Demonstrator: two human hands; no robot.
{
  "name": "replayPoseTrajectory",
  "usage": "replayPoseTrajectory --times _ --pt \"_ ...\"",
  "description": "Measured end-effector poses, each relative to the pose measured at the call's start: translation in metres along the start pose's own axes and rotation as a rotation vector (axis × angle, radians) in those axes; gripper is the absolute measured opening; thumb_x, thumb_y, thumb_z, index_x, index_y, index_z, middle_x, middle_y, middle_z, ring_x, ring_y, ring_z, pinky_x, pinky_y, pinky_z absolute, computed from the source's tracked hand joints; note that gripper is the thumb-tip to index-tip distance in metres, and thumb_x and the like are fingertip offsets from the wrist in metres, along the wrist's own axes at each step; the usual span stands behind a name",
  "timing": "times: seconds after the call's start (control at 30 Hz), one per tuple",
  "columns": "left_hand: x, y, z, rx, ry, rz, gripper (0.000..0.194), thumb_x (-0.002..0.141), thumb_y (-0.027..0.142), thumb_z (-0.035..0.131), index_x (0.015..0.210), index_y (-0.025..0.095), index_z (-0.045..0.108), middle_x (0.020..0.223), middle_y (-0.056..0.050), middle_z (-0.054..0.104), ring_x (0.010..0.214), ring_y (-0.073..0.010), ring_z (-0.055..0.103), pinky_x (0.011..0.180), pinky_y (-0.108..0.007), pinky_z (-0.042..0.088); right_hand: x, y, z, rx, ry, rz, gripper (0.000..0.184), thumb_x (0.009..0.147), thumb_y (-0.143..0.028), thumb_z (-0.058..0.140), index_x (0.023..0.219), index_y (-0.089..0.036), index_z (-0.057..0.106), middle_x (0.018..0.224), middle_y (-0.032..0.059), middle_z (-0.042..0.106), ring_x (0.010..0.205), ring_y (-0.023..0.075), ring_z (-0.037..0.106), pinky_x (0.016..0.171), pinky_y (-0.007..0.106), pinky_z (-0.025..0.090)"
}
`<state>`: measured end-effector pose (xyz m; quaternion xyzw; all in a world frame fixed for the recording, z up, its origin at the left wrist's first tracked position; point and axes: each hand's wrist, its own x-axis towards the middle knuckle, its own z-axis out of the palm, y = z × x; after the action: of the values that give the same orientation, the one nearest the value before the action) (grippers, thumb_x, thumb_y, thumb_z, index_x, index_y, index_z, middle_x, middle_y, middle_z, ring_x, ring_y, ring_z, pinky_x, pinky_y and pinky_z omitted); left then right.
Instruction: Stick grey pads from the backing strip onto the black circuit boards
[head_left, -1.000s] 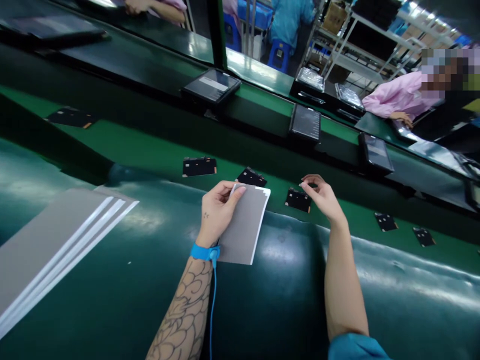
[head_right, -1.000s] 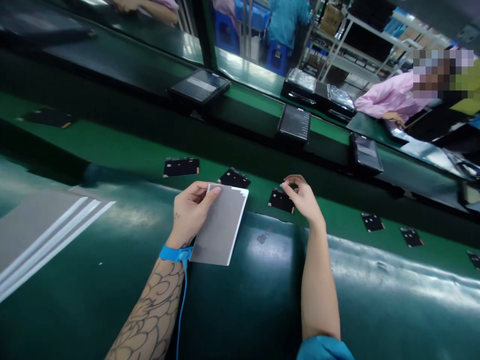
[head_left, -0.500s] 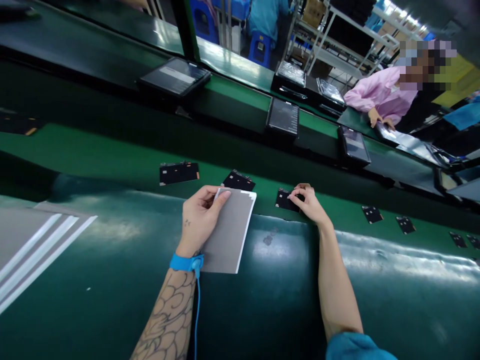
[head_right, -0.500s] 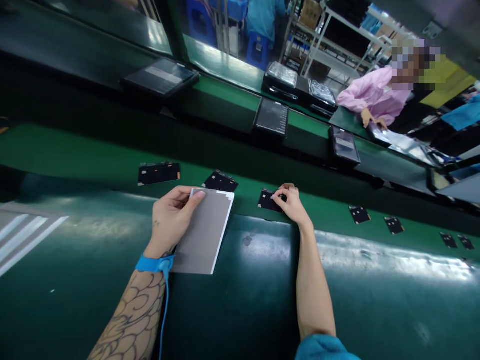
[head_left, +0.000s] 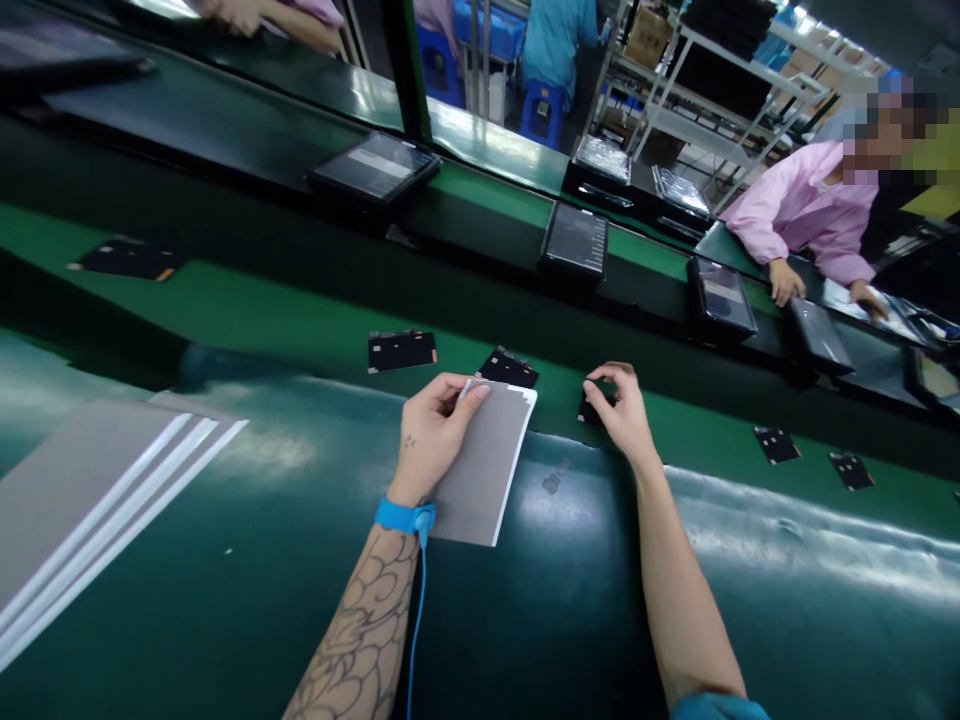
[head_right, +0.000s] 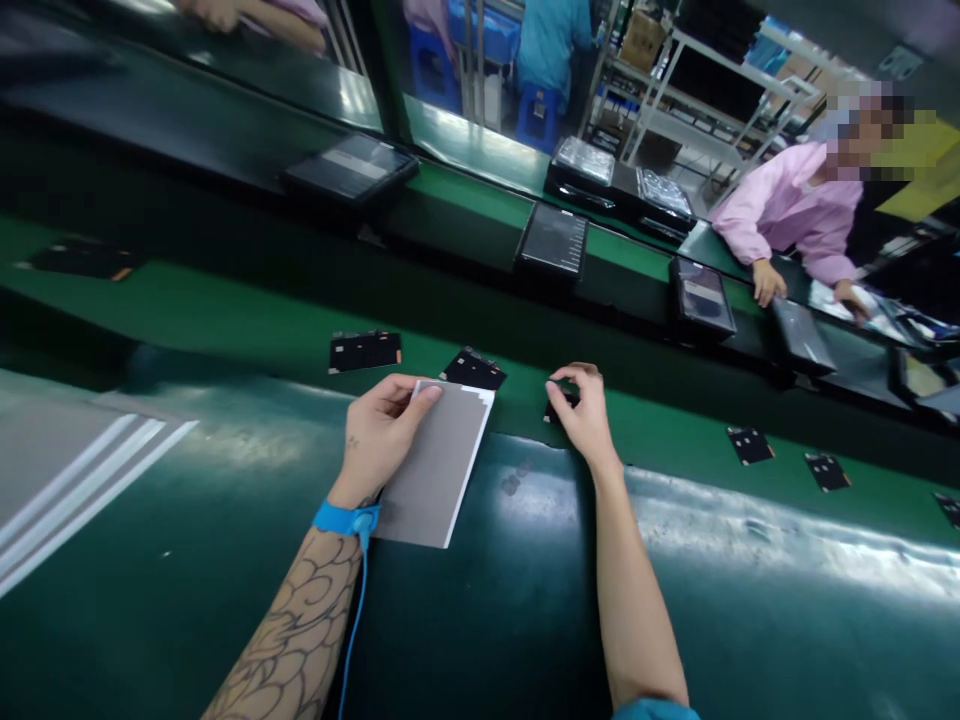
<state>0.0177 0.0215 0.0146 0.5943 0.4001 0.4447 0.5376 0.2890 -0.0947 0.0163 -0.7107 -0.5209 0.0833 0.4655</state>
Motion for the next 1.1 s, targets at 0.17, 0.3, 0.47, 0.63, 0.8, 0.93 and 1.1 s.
replayPoseTrajectory --times 0.17,0.3,0.47,0.63,0.8,0.93,1.1 --pt "-0.003 0.003 0.005 -0.011 -0.036 0.022 0.028 0.093 0.047 0.083 0.097 0.019 0.079 0.098 -0.007 0.084 0.090 -0.0224 0.078 0.085 -0.033 0.062 -0.007 -0.065 0.043 0.180 -0.081 -0.126 0.011 0.107 -0.035 0.068 0.108 -0.028 0.076 0.109 0.0059 0.072 0.102 0.0240 0.068 0.092 0.042 0.055" --pt "-0.004 0.006 0.007 -0.004 -0.066 0.028 0.027 0.094 0.046 0.083 0.096 0.019 0.079 0.096 -0.006 0.083 0.089 -0.0222 0.077 0.084 -0.033 0.061 -0.013 -0.078 0.056 0.194 -0.066 -0.126 0.010 0.107 -0.033 0.068 0.106 -0.028 0.077 0.105 0.0050 0.075 0.098 0.0238 0.069 0.092 0.044 0.055" --pt "-0.005 0.001 0.008 -0.004 -0.085 0.040 0.027 0.095 0.047 0.083 0.097 0.020 0.080 0.094 -0.006 0.083 0.088 -0.0224 0.076 0.082 -0.034 0.059 -0.013 -0.079 0.057 0.163 -0.067 -0.125 0.011 0.107 -0.033 0.068 0.102 -0.027 0.076 0.101 0.0048 0.075 0.095 0.0236 0.068 0.088 0.043 0.054" --pt "-0.007 0.000 0.009 0.001 -0.104 0.042 0.026 0.096 0.046 0.083 0.097 0.021 0.081 0.093 -0.006 0.082 0.089 -0.0224 0.075 0.082 -0.033 0.058 -0.012 -0.079 0.057 0.122 -0.070 -0.150 0.012 0.106 -0.033 0.066 0.097 -0.026 0.070 0.096 0.0041 0.071 0.090 0.0232 0.065 0.085 0.043 0.051" --pt "-0.007 0.002 0.011 0.011 -0.108 0.062 0.023 0.097 0.044 0.081 0.095 0.021 0.080 0.090 -0.004 0.081 0.083 -0.0199 0.073 0.079 -0.031 0.055 -0.014 -0.076 0.057 0.103 -0.126 -0.155 0.011 0.109 -0.033 0.062 0.101 -0.026 0.066 0.099 0.0043 0.068 0.094 0.0232 0.063 0.087 0.042 0.049" --pt "-0.006 0.001 0.011 0.030 -0.094 0.053 0.025 0.097 0.045 0.080 0.092 0.021 0.078 0.086 -0.003 0.079 0.079 -0.0193 0.071 0.074 -0.031 0.053 -0.011 -0.074 0.054 0.184 -0.111 -0.102 0.015 0.110 -0.037 0.061 0.100 -0.025 0.064 0.098 0.0037 0.066 0.091 0.0214 0.061 0.085 0.040 0.048" --pt "-0.004 0.000 0.006 0.016 -0.045 0.020 0.026 0.096 0.046 0.081 0.091 0.021 0.076 0.087 -0.003 0.079 0.078 -0.0183 0.068 0.071 -0.030 0.051 -0.002 -0.043 0.044 0.242 -0.031 0.090 0.027 0.108 -0.050 0.063 0.100 -0.025 0.067 0.097 0.0039 0.064 0.089 0.0215 0.059 0.080 0.037 0.046"
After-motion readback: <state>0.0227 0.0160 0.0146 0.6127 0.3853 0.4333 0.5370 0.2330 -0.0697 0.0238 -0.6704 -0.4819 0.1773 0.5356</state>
